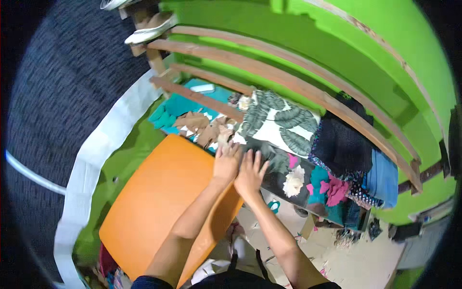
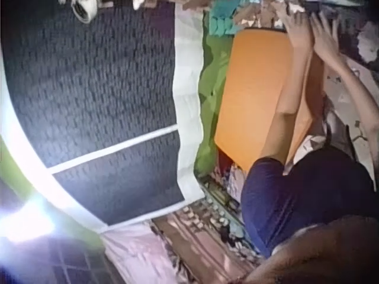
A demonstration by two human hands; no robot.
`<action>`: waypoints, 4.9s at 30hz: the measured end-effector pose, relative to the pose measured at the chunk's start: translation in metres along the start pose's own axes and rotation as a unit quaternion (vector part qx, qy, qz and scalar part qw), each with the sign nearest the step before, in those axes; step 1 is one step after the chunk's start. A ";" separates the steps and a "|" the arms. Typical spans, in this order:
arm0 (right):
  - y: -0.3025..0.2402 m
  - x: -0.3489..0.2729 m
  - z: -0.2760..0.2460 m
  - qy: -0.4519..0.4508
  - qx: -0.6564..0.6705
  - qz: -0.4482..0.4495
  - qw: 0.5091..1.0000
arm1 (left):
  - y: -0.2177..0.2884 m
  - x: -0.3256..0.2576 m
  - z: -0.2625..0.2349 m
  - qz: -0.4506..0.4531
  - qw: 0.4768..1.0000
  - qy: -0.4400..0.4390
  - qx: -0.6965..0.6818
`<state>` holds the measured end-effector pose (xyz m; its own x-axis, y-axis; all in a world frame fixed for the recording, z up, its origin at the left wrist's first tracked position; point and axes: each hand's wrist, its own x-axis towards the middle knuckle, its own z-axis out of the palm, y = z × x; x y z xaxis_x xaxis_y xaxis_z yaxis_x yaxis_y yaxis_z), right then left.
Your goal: Folding various pieces of patterned fabric on a table in a workspace.
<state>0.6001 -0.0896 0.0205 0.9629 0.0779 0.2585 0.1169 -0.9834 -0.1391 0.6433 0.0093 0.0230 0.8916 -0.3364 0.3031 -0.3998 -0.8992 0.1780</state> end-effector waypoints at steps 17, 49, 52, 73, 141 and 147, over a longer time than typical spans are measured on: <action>-0.186 -0.199 0.008 -0.219 0.157 -0.519 0.812 | 0.018 -0.380 -0.060 -0.587 0.794 0.060 0.146; -0.271 -0.548 0.069 -0.416 0.024 -0.623 0.662 | 0.155 -0.730 -0.046 -0.846 0.530 0.057 -0.015; -0.274 -0.542 0.082 -0.376 0.040 -0.586 0.716 | 0.157 -0.729 -0.044 -0.849 0.523 0.074 -0.022; -0.281 -0.601 0.011 -0.423 0.317 -0.661 0.532 | 0.175 -0.759 -0.042 -0.713 0.200 0.486 -0.464; -0.216 -0.016 -0.030 -0.376 0.860 0.048 0.342 | 0.044 -0.497 -0.113 -0.567 0.760 0.311 0.066; -0.151 0.061 0.018 -0.382 0.796 0.133 0.451 | 0.015 -0.432 -0.095 -0.554 0.791 0.260 0.027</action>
<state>0.6455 0.0666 0.0399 0.7267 0.6231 -0.2893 -0.5856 0.3416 -0.7351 0.2321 0.1679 -0.0158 0.4746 0.8134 0.3363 0.5874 -0.5772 0.5673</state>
